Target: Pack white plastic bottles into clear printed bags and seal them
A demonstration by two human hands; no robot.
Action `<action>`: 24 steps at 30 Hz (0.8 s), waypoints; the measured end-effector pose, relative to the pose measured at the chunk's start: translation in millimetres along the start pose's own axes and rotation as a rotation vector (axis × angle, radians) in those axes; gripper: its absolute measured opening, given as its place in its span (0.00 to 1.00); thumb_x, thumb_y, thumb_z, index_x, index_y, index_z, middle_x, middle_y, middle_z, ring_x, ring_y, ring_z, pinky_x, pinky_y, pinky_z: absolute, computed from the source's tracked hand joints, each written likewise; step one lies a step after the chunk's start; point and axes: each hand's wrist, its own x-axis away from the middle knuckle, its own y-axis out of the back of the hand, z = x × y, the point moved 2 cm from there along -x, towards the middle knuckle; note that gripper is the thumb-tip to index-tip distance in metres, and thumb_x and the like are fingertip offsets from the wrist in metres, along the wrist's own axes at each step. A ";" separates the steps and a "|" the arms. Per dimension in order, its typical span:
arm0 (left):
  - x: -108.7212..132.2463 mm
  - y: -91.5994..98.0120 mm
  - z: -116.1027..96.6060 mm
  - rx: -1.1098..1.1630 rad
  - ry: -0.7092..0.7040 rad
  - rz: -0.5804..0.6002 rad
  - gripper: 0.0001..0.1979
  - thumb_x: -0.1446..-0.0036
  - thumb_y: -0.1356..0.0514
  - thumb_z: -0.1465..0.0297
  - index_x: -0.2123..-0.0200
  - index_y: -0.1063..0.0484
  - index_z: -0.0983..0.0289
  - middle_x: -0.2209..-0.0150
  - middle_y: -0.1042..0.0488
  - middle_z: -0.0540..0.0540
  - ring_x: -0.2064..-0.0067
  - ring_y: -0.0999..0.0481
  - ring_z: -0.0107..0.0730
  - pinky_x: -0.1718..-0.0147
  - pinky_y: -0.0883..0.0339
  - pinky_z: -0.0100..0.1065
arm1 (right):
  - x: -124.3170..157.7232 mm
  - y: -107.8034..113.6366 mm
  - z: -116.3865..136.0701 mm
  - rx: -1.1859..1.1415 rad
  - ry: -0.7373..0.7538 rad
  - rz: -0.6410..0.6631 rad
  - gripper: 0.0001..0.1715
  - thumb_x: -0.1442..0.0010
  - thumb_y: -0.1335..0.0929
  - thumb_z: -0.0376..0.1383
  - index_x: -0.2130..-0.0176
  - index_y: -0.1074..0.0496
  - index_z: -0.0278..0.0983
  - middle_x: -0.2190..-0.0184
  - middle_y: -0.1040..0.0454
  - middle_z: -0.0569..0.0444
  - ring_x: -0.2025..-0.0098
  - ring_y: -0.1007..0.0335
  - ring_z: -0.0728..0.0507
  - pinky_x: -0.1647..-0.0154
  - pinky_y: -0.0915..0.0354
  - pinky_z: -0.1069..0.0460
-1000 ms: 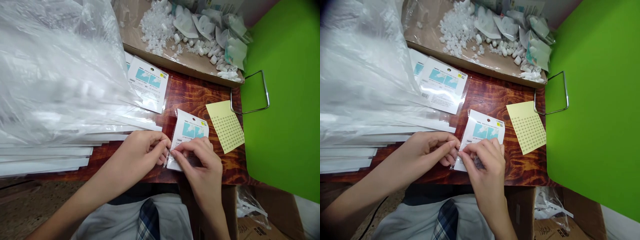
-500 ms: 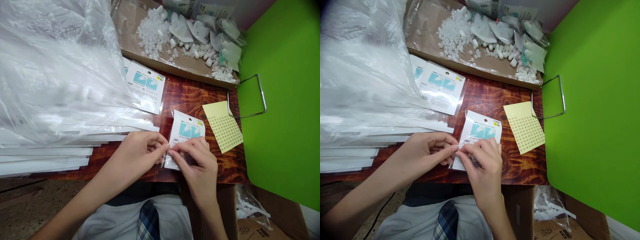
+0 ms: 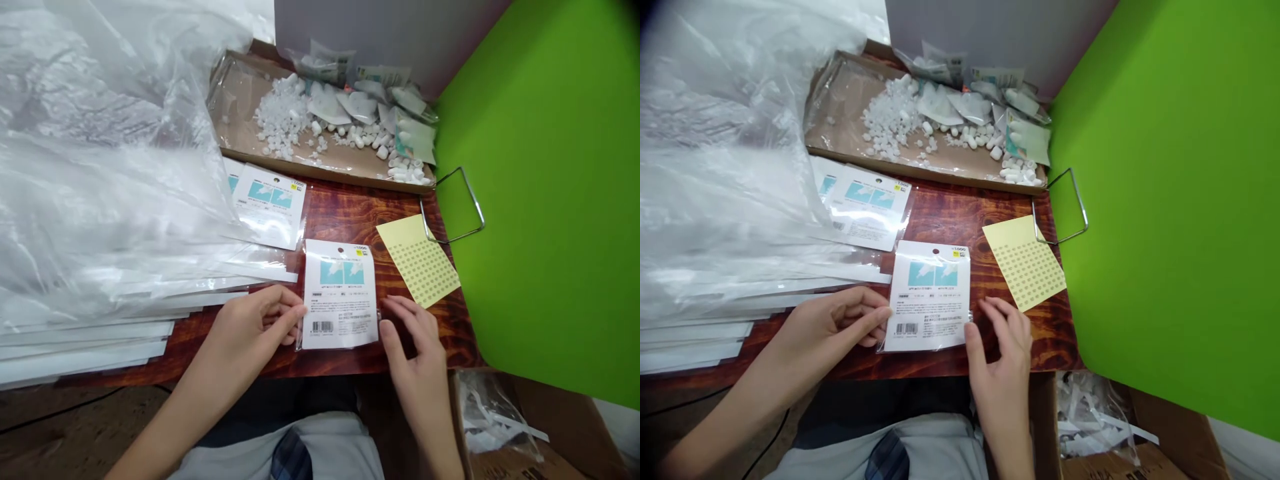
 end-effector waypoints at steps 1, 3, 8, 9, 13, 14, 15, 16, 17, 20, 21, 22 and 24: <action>1.1 -0.6 0.9 0.008 0.009 0.005 0.13 0.42 0.40 0.59 0.67 0.28 0.63 0.74 0.24 0.51 0.72 0.23 0.30 0.72 0.28 0.28 | 2.0 -3.7 -2.1 -0.039 -0.037 0.001 0.13 0.38 0.33 0.41 0.56 0.25 0.39 0.55 0.26 0.45 0.51 0.33 0.36 0.48 0.38 0.37; 4.1 -2.5 1.6 0.031 0.016 0.009 0.12 0.43 0.39 0.59 0.68 0.28 0.63 0.75 0.25 0.50 0.72 0.23 0.30 0.71 0.27 0.28 | 4.6 -10.3 -2.1 -0.133 -0.096 -0.059 0.09 0.39 0.31 0.40 0.62 0.23 0.39 0.60 0.24 0.48 0.55 0.30 0.38 0.50 0.37 0.39; 13.8 -8.1 -0.3 0.088 0.004 -0.026 0.12 0.45 0.37 0.59 0.67 0.29 0.63 0.73 0.24 0.49 0.70 0.23 0.28 0.70 0.27 0.25 | 7.6 -20.6 0.9 -0.328 -0.195 -0.161 0.08 0.39 0.32 0.39 0.67 0.26 0.37 0.65 0.25 0.50 0.60 0.30 0.41 0.55 0.35 0.44; 15.4 -8.9 -1.1 0.091 0.005 -0.029 0.12 0.45 0.37 0.59 0.67 0.29 0.63 0.73 0.24 0.49 0.70 0.23 0.28 0.70 0.27 0.25 | 8.0 -21.6 0.5 -0.334 -0.215 -0.164 0.08 0.38 0.33 0.39 0.65 0.27 0.37 0.65 0.25 0.50 0.61 0.30 0.42 0.56 0.35 0.44; 19.5 -9.8 -3.9 0.080 0.005 -0.047 0.15 0.46 0.36 0.57 0.68 0.29 0.64 0.73 0.24 0.51 0.70 0.23 0.30 0.71 0.26 0.26 | 7.7 -21.9 1.2 -0.184 -0.165 -0.174 0.09 0.37 0.34 0.38 0.59 0.28 0.36 0.58 0.28 0.46 0.53 0.34 0.39 0.50 0.39 0.41; 20.1 -9.5 -4.1 0.074 0.002 -0.054 0.15 0.46 0.36 0.57 0.68 0.28 0.64 0.73 0.24 0.51 0.70 0.23 0.30 0.71 0.26 0.27 | 7.3 -21.8 2.1 -0.144 -0.128 -0.162 0.08 0.38 0.33 0.37 0.59 0.28 0.36 0.57 0.28 0.46 0.51 0.36 0.38 0.48 0.40 0.41; 20.5 -9.4 -3.7 0.067 0.001 -0.058 0.15 0.46 0.37 0.57 0.68 0.28 0.64 0.72 0.24 0.51 0.70 0.23 0.30 0.71 0.26 0.28 | 7.1 -21.7 3.0 -0.120 -0.093 -0.149 0.07 0.38 0.33 0.37 0.60 0.27 0.37 0.57 0.28 0.46 0.51 0.36 0.38 0.48 0.40 0.40; 20.6 -9.2 -3.0 0.058 -0.001 -0.063 0.15 0.46 0.37 0.57 0.67 0.28 0.64 0.72 0.23 0.52 0.70 0.23 0.31 0.71 0.26 0.28 | 6.9 -21.8 3.7 -0.115 -0.067 -0.142 0.06 0.38 0.32 0.36 0.62 0.26 0.37 0.58 0.27 0.47 0.52 0.36 0.38 0.49 0.40 0.41; 20.6 -9.0 -1.8 0.050 -0.002 -0.068 0.15 0.46 0.38 0.56 0.67 0.28 0.64 0.72 0.23 0.52 0.70 0.22 0.31 0.70 0.25 0.29 | 6.9 -21.9 4.1 -0.122 -0.049 -0.148 0.05 0.38 0.32 0.35 0.65 0.26 0.37 0.61 0.26 0.48 0.54 0.35 0.39 0.50 0.39 0.42; 19.4 -9.1 2.9 0.040 -0.003 -0.075 0.16 0.45 0.38 0.56 0.67 0.28 0.64 0.73 0.24 0.51 0.71 0.23 0.31 0.71 0.25 0.29 | 7.4 -22.8 4.7 -0.136 -0.007 -0.231 0.06 0.38 0.32 0.34 0.68 0.26 0.37 0.66 0.26 0.51 0.60 0.33 0.42 0.55 0.36 0.44; 18.8 -9.2 4.4 0.041 -0.002 -0.071 0.16 0.45 0.39 0.56 0.67 0.28 0.64 0.73 0.24 0.51 0.71 0.23 0.31 0.71 0.26 0.29 | 7.6 -23.5 5.1 -0.132 0.013 -0.260 0.06 0.38 0.32 0.33 0.68 0.26 0.37 0.67 0.26 0.51 0.60 0.33 0.42 0.56 0.36 0.45; 18.3 -9.3 5.7 0.042 0.003 -0.065 0.16 0.45 0.39 0.56 0.67 0.28 0.64 0.74 0.24 0.51 0.71 0.22 0.31 0.72 0.26 0.28 | 7.7 -24.3 5.6 -0.127 0.040 -0.285 0.06 0.38 0.32 0.32 0.68 0.27 0.37 0.67 0.26 0.51 0.60 0.34 0.43 0.57 0.35 0.46; 17.5 -9.4 7.2 0.039 0.016 -0.054 0.16 0.45 0.39 0.56 0.66 0.29 0.64 0.74 0.23 0.51 0.71 0.22 0.30 0.72 0.26 0.27 | 8.2 -26.1 6.6 -0.113 0.113 -0.329 0.05 0.38 0.32 0.29 0.67 0.28 0.37 0.66 0.27 0.51 0.60 0.34 0.43 0.57 0.35 0.46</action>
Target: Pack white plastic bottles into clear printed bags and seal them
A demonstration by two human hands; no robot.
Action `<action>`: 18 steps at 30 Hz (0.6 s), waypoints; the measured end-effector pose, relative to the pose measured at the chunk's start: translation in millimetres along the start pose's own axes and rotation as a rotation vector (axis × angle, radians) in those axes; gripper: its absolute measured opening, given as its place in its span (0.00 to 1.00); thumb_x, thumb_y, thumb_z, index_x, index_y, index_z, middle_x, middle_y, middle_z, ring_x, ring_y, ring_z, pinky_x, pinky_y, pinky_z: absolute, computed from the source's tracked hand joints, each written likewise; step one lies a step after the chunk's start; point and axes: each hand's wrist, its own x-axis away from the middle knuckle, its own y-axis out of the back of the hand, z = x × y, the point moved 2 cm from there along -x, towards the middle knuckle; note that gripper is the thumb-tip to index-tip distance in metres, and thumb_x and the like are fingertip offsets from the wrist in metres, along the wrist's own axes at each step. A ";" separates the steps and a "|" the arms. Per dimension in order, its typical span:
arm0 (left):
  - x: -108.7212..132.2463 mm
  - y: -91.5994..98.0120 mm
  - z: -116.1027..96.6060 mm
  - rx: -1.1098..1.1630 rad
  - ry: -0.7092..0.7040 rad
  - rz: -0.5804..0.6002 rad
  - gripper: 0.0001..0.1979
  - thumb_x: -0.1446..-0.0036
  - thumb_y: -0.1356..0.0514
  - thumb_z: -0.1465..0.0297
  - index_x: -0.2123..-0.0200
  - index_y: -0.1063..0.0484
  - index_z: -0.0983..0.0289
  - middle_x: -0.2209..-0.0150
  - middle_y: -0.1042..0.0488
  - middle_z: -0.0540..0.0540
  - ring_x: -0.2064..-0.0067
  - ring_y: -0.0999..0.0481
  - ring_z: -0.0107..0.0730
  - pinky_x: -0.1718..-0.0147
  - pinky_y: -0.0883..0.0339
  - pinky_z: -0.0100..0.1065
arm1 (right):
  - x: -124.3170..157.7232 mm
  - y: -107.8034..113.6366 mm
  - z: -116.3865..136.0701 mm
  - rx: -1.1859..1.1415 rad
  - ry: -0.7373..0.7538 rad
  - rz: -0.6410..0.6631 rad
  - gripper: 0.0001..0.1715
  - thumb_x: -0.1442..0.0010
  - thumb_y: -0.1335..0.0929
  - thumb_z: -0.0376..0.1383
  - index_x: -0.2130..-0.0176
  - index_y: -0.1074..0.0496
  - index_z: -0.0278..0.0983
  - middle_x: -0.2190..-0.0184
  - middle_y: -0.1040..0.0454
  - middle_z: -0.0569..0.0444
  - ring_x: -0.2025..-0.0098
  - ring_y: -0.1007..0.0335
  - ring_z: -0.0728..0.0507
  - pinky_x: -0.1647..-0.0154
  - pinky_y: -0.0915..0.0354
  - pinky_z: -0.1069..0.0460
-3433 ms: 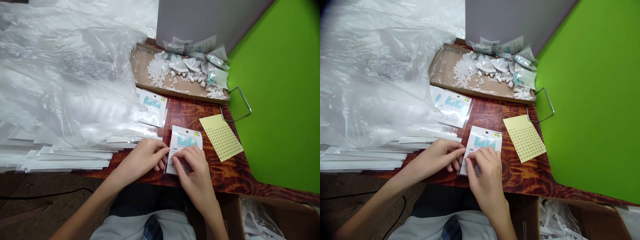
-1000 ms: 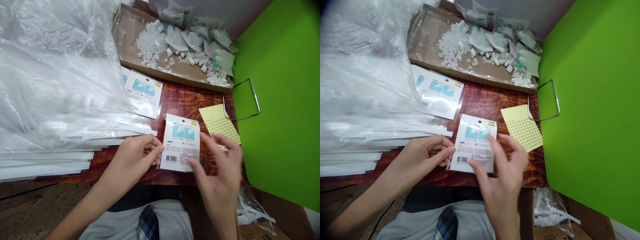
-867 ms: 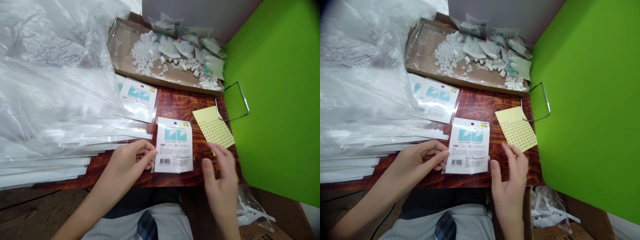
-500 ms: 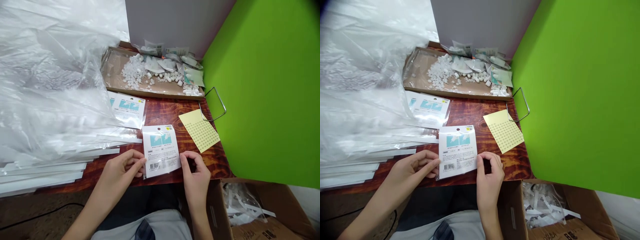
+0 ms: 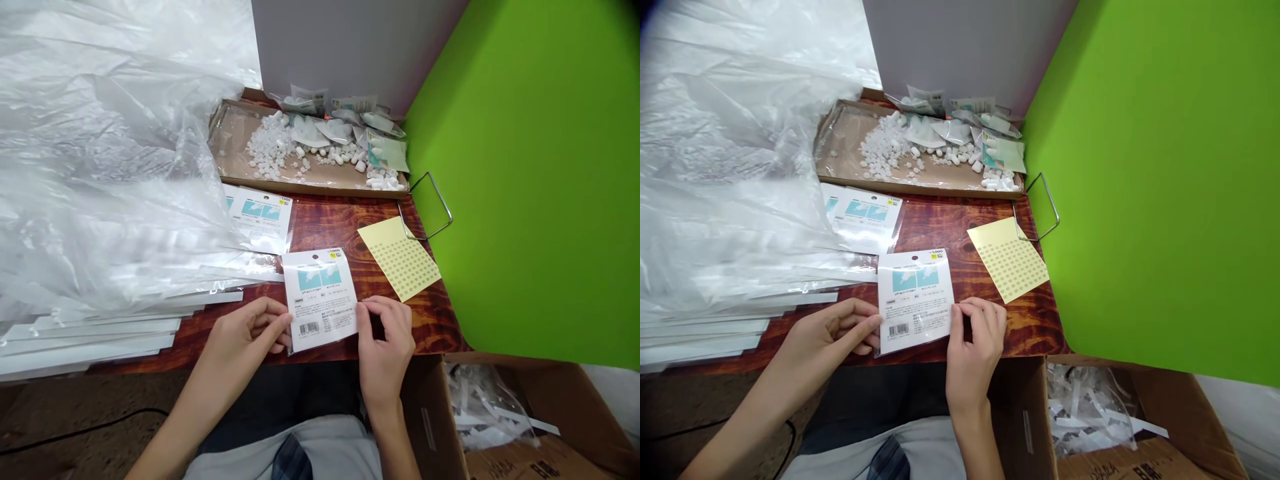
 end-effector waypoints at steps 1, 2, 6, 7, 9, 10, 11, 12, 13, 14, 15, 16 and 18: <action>-0.2 0.1 0.0 -0.004 0.006 0.000 0.16 0.45 0.39 0.56 0.67 0.29 0.64 0.75 0.23 0.51 0.71 0.22 0.30 0.72 0.27 0.27 | 0.7 -0.5 0.3 -0.004 0.048 -0.020 0.05 0.38 0.33 0.28 0.66 0.29 0.37 0.66 0.27 0.51 0.60 0.34 0.43 0.58 0.35 0.46; -0.4 0.4 -0.4 -0.011 0.014 -0.003 0.16 0.46 0.38 0.56 0.67 0.29 0.64 0.75 0.24 0.51 0.72 0.22 0.30 0.73 0.27 0.27 | 1.5 -0.7 0.3 -0.013 0.098 -0.038 0.06 0.38 0.34 0.26 0.65 0.29 0.37 0.65 0.28 0.51 0.60 0.34 0.44 0.57 0.35 0.46; -0.9 0.9 -5.0 -0.024 0.044 0.003 0.16 0.47 0.38 0.56 0.69 0.29 0.65 0.76 0.24 0.52 0.73 0.22 0.30 0.74 0.28 0.26 | 7.0 1.4 -2.7 -0.103 0.283 -0.067 0.12 0.37 0.37 0.23 0.58 0.33 0.37 0.62 0.27 0.50 0.56 0.33 0.43 0.54 0.35 0.43; -1.1 0.9 -6.2 -0.023 0.055 0.009 0.17 0.47 0.37 0.56 0.69 0.29 0.65 0.76 0.23 0.52 0.73 0.22 0.30 0.74 0.29 0.26 | 8.8 2.4 -3.8 -0.123 0.315 -0.069 0.13 0.37 0.38 0.22 0.57 0.33 0.37 0.61 0.27 0.50 0.56 0.33 0.43 0.54 0.35 0.43; -1.3 1.0 -7.8 -0.020 0.073 0.022 0.17 0.48 0.37 0.56 0.69 0.28 0.66 0.76 0.23 0.52 0.73 0.22 0.30 0.75 0.29 0.26 | 12.3 3.7 -5.6 -0.162 0.343 -0.077 0.13 0.36 0.38 0.22 0.56 0.34 0.37 0.62 0.26 0.50 0.56 0.33 0.43 0.55 0.35 0.43; -1.2 1.0 -8.2 -0.018 0.077 0.027 0.17 0.48 0.37 0.56 0.69 0.28 0.66 0.76 0.23 0.52 0.73 0.22 0.29 0.75 0.29 0.26 | 13.8 3.9 -5.9 -0.187 0.334 -0.086 0.12 0.36 0.39 0.23 0.57 0.35 0.38 0.62 0.26 0.50 0.57 0.33 0.43 0.56 0.36 0.43; -1.0 0.9 -8.3 -0.015 0.080 0.032 0.17 0.48 0.37 0.56 0.69 0.28 0.66 0.76 0.23 0.52 0.74 0.22 0.29 0.75 0.29 0.26 | 15.2 3.5 -5.8 -0.218 0.310 -0.100 0.11 0.35 0.39 0.24 0.58 0.35 0.38 0.63 0.26 0.51 0.58 0.33 0.43 0.57 0.36 0.44; -0.7 0.6 -8.3 -0.012 0.080 0.036 0.17 0.48 0.37 0.56 0.69 0.28 0.66 0.76 0.24 0.52 0.74 0.23 0.29 0.75 0.29 0.25 | 16.3 2.8 -5.0 -0.253 0.277 -0.120 0.08 0.35 0.39 0.26 0.59 0.35 0.38 0.65 0.26 0.52 0.60 0.33 0.43 0.59 0.36 0.44; -0.3 0.1 -8.3 -0.011 0.079 0.035 0.17 0.48 0.37 0.56 0.69 0.28 0.66 0.76 0.24 0.52 0.74 0.23 0.28 0.75 0.29 0.25 | 17.1 1.7 -3.7 -0.293 0.237 -0.146 0.06 0.34 0.38 0.28 0.61 0.36 0.39 0.67 0.27 0.52 0.62 0.34 0.43 0.60 0.37 0.44; 0.2 -0.5 -8.2 -0.009 0.078 0.030 0.17 0.49 0.37 0.56 0.69 0.28 0.66 0.77 0.24 0.52 0.75 0.23 0.28 0.76 0.30 0.25 | 17.7 0.2 -1.9 -0.338 0.195 -0.172 0.05 0.33 0.38 0.29 0.62 0.36 0.39 0.70 0.29 0.53 0.64 0.35 0.44 0.62 0.37 0.45; 0.7 -1.3 -8.0 -0.008 0.078 0.023 0.17 0.49 0.37 0.56 0.70 0.28 0.66 0.77 0.24 0.51 0.75 0.24 0.27 0.76 0.30 0.25 | 18.2 -1.4 0.2 -0.385 0.155 -0.196 0.05 0.33 0.38 0.31 0.63 0.37 0.39 0.72 0.30 0.55 0.66 0.36 0.44 0.63 0.38 0.45; 1.1 -2.1 -7.9 -0.008 0.079 0.014 0.17 0.49 0.36 0.56 0.70 0.28 0.66 0.78 0.25 0.51 0.76 0.24 0.27 0.76 0.30 0.25 | 18.4 -3.0 2.3 -0.432 0.115 -0.213 0.05 0.33 0.38 0.31 0.64 0.38 0.39 0.73 0.32 0.56 0.68 0.37 0.45 0.64 0.39 0.46; 1.9 -3.2 -7.6 -0.008 0.072 -0.008 0.16 0.50 0.36 0.57 0.71 0.28 0.66 0.79 0.26 0.50 0.76 0.25 0.27 0.77 0.30 0.25 | 18.3 -5.8 5.4 -0.505 0.047 -0.217 0.05 0.33 0.39 0.32 0.64 0.38 0.39 0.74 0.34 0.57 0.70 0.38 0.46 0.64 0.40 0.47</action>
